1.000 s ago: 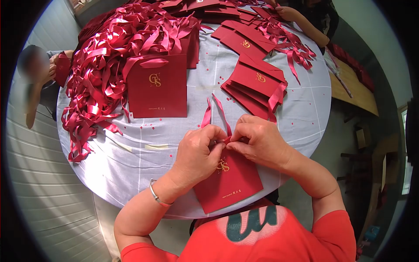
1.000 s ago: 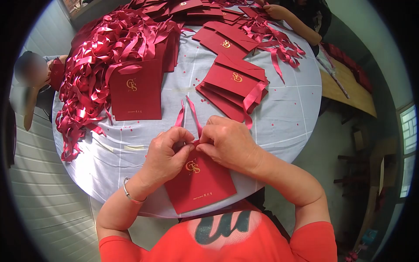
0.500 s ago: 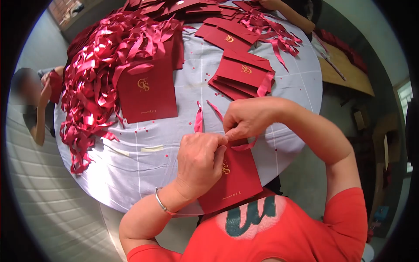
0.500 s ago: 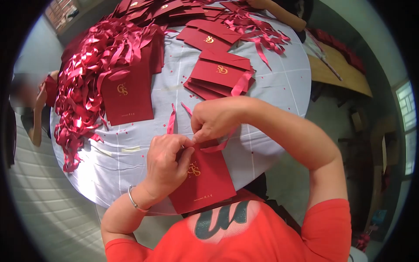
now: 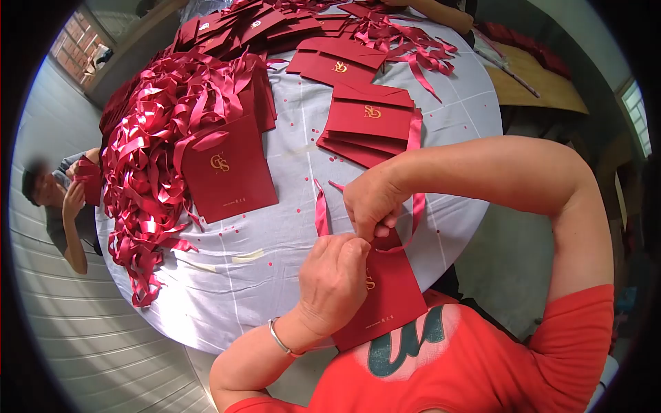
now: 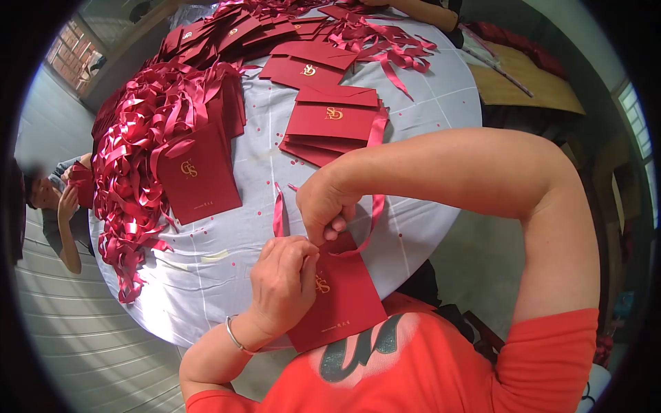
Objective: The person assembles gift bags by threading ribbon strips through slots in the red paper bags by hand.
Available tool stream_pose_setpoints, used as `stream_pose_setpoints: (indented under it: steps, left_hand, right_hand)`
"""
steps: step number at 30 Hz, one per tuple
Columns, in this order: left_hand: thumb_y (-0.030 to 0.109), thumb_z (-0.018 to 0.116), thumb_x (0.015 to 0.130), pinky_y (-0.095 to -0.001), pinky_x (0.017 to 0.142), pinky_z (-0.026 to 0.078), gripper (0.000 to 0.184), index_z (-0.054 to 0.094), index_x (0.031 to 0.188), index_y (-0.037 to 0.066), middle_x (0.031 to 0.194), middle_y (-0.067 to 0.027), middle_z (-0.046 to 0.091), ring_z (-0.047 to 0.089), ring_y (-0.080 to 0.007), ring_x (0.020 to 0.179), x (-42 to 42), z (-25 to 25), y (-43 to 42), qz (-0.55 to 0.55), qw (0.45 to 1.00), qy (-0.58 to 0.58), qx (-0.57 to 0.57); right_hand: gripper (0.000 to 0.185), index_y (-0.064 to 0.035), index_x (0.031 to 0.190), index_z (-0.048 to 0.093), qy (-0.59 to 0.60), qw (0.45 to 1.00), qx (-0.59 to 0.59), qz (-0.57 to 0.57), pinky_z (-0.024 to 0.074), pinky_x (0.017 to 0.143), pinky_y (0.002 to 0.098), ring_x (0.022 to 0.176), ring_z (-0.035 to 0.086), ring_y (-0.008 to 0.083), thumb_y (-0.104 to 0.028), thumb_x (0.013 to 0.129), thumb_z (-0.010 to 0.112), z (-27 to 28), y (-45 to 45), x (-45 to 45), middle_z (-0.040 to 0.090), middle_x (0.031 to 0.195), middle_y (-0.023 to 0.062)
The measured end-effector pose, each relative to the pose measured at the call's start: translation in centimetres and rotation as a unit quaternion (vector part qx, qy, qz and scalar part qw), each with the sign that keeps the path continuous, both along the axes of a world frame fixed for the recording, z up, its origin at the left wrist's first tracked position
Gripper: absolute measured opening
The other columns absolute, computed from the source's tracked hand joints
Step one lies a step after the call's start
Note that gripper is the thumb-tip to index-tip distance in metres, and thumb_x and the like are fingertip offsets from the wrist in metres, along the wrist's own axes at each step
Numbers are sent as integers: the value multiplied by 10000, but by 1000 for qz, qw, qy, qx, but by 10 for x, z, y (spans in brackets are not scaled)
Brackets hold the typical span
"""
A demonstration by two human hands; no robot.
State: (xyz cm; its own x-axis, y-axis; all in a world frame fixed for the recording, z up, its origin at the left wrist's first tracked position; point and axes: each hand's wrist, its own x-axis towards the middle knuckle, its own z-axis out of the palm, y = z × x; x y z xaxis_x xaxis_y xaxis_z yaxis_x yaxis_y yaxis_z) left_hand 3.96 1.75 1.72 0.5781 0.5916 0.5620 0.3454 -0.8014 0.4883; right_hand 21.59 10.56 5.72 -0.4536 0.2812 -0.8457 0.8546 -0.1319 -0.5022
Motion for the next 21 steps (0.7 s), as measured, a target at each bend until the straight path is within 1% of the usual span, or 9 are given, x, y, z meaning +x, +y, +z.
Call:
stream_pose_setpoints:
  steps: [2, 4, 7, 9, 11, 12, 14, 15, 21]
  left_hand:
    - [-57, 677, 780, -391, 653, 483, 207, 568, 927, 40, 880, -120, 634, 621, -319, 760, 0, -4, -1, 11, 1000, -4, -24]
    - [-64, 671, 784, -393, 639, 493, 203, 566, 925, 37, 879, -128, 633, 625, -329, 751, -1, -6, -1, 26, 999, -10, -47]
    - [-2, 644, 818, -398, 621, 506, 131, 561, 910, 40, 872, -122, 633, 625, -309, 727, -2, -8, -1, 10, 996, -7, -87]
    - [7, 645, 814, -399, 626, 513, 134, 577, 926, 39, 851, -124, 637, 643, -310, 740, -2, -9, -1, 5, 994, -4, -109]
    - [2, 647, 820, -396, 628, 518, 137, 592, 940, 39, 834, -130, 650, 655, -317, 734, -2, -9, -2, 13, 993, -7, -114]
    - [-3, 649, 825, -393, 631, 524, 141, 607, 954, 39, 817, -137, 663, 666, -323, 728, -1, -9, -3, 19, 993, -7, -119]
    - [-1, 647, 826, -391, 633, 528, 142, 614, 958, 40, 817, -135, 668, 670, -322, 731, -1, -9, -3, 17, 993, -1, -119]
    - [1, 645, 826, -389, 635, 532, 143, 620, 962, 41, 817, -132, 673, 674, -320, 733, 0, -9, -2, 14, 993, 6, -120]
    - [13, 655, 822, -386, 635, 539, 155, 627, 972, 38, 827, -129, 681, 684, -311, 743, 0, -7, -2, 11, 991, 12, -130]
  right_hand:
    - [212, -44, 693, 654, -9, 1000, 12, -23, 403, 470, 272, 502, 505, 113, -225, 776, 725, -2, -7, 2, 579, 598, 17]
    - [208, -18, 751, 682, 25, 994, 96, -44, 451, 497, 284, 529, 555, 130, -217, 801, 718, 0, -15, 3, 606, 615, 29]
    - [198, 18, 808, 689, 60, 984, 155, -67, 491, 540, 293, 563, 599, 142, -178, 831, 683, 3, -31, 7, 636, 635, 67]
    - [168, 28, 840, 689, 84, 962, 228, -122, 500, 560, 294, 586, 614, 131, -136, 837, 654, -1, -35, 9, 648, 649, 88]
    - [156, 22, 843, 694, 173, 896, 380, -154, 495, 551, 290, 590, 610, 118, -129, 837, 655, -13, -28, 16, 651, 656, 83]
    - [159, 19, 837, 693, 184, 876, 404, -190, 480, 536, 278, 592, 597, 96, -134, 853, 655, -16, -22, 20, 653, 665, 63]
    - [173, 19, 840, 686, 158, 862, 398, -272, 456, 504, 265, 566, 578, 84, -147, 876, 654, -18, -9, 24, 641, 663, 40]
    - [182, 20, 848, 679, 166, 872, 352, -299, 436, 473, 253, 538, 560, 73, -154, 896, 652, -14, -3, 27, 625, 657, 26]
    - [187, 36, 875, 680, 144, 850, 390, -323, 448, 464, 253, 520, 557, 77, -147, 906, 654, -25, 2, 21, 625, 650, 32]
